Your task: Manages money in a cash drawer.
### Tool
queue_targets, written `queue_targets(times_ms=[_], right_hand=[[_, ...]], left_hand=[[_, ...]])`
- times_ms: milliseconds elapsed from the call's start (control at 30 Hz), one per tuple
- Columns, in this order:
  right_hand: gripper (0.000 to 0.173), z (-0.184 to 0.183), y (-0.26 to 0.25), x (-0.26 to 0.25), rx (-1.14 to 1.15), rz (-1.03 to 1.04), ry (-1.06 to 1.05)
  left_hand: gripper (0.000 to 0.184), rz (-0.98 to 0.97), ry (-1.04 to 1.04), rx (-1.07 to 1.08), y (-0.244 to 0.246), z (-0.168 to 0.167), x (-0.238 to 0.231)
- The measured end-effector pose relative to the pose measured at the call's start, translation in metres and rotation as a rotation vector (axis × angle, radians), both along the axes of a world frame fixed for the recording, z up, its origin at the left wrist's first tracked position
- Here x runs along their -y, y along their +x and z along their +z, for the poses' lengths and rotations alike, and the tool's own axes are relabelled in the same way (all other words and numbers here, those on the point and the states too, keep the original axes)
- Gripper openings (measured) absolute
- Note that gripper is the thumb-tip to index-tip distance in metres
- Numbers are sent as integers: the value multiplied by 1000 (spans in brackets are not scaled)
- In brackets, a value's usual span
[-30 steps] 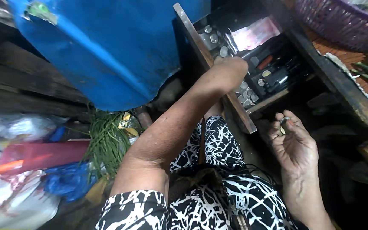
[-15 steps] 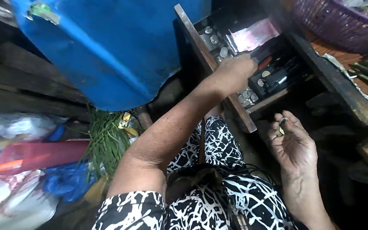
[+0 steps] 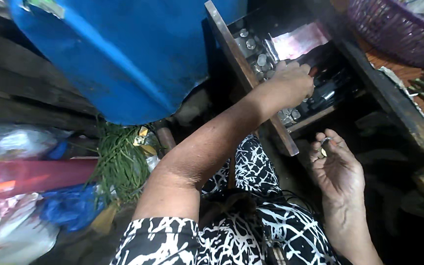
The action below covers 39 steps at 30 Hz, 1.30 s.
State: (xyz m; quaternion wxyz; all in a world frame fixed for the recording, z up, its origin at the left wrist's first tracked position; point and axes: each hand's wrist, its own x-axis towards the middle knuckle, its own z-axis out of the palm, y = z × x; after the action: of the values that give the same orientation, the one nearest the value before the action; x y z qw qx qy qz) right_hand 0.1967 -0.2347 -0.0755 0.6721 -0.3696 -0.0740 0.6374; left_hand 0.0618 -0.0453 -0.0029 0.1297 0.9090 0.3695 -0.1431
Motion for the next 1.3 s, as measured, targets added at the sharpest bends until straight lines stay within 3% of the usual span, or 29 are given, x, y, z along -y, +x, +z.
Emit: queue_targets(times_ms=[300, 433, 567, 767, 1033, 1300], right_hand=[[27, -3, 1, 0, -1, -2, -14], [29, -1, -1, -2, 28, 8, -23], [30, -1, -2, -1, 14, 19, 5], [28, -3, 4, 5, 1, 7, 15], [28, -1, 6, 6, -6, -20, 10], [27, -2, 6, 8, -71, -20, 5]], left_hand=[[22, 152, 13, 81, 10, -10, 3], [32, 283, 4, 141, 20, -13, 10], [20, 327, -14, 146, 23, -14, 10], [18, 307, -25, 112, 18, -8, 9], [17, 190, 51, -162, 45, 13, 9], [19, 224, -56, -43, 24, 5, 2]])
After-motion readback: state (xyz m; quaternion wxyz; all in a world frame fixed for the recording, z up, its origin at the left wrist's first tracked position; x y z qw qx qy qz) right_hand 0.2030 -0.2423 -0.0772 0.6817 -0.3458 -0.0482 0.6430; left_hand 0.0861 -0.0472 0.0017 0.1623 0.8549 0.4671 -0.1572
